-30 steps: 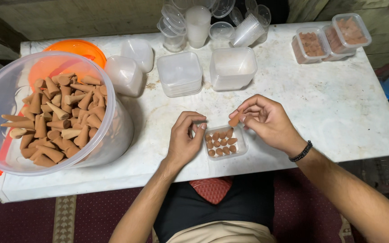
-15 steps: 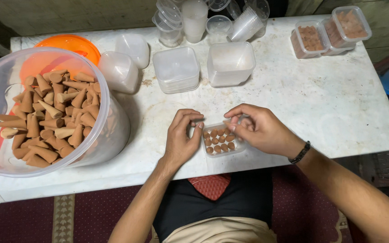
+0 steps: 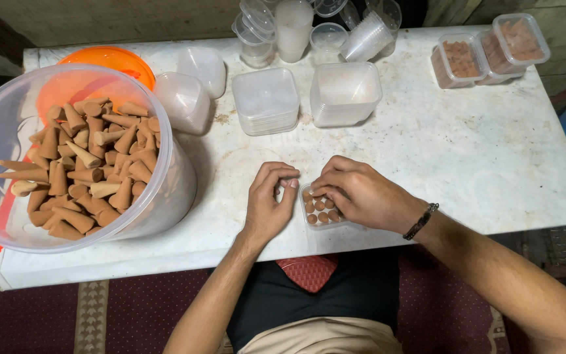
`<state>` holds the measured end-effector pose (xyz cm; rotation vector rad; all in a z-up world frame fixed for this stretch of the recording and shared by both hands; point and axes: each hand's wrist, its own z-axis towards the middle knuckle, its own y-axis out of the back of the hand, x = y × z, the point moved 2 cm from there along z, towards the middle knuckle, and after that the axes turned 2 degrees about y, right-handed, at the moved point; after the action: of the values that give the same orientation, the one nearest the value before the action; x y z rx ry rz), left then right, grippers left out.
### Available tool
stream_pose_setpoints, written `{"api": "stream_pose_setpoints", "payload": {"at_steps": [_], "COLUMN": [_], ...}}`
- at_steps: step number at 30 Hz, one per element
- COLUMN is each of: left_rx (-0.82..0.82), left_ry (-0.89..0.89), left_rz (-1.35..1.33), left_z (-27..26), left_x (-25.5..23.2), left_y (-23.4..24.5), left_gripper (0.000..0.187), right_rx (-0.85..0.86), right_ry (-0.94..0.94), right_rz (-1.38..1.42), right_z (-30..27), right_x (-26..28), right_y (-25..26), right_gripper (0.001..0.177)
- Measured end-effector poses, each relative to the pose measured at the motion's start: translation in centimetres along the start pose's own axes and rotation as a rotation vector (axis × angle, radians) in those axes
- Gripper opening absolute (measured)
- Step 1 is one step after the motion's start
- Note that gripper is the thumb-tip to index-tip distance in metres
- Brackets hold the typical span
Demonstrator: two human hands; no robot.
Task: The person picks up incense cones from a large plastic container and arranges them in a small clear plastic box.
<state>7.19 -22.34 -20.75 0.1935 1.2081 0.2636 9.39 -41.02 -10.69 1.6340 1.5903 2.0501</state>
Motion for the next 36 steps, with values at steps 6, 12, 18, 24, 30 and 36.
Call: {"api": "stream_pose_setpoints", "payload": {"at_steps": [6,12,18,24,30,36], "left_rx": [-0.014,-0.012,-0.002,-0.005,-0.006,0.003], "left_ry": [-0.016,-0.023,-0.002,-0.013,-0.017,-0.012], "left_rz": [0.004,-0.001,0.004,0.000,0.008,0.015], "left_z": [-0.1,-0.1,0.0,0.0,-0.1,0.0], "left_x": [0.4,0.4,0.1,0.3,0.4,0.1], "left_y": [-0.1,-0.1,0.0,-0.1,-0.1,0.0], "left_gripper": [0.013,0.013,0.013,0.013,0.012,0.013], "right_rx": [0.093,0.119,0.142,0.147,0.089,0.008], "right_ry": [0.023,0.113,0.142,0.180,0.232,0.311], "right_rz": [-0.223,-0.406,-0.530,-0.564,-0.657,-0.677], "right_z": [0.6,0.9,1.2,1.1,0.9,0.7], "right_x": [-1.0,-2.1,-2.5,-2.9,-3.0,-3.0], "right_y": [-1.3,-2.7,-3.4,-3.7,-4.1,-4.6], "right_gripper": [0.004,0.010,0.018,0.019,0.022,0.025]}}
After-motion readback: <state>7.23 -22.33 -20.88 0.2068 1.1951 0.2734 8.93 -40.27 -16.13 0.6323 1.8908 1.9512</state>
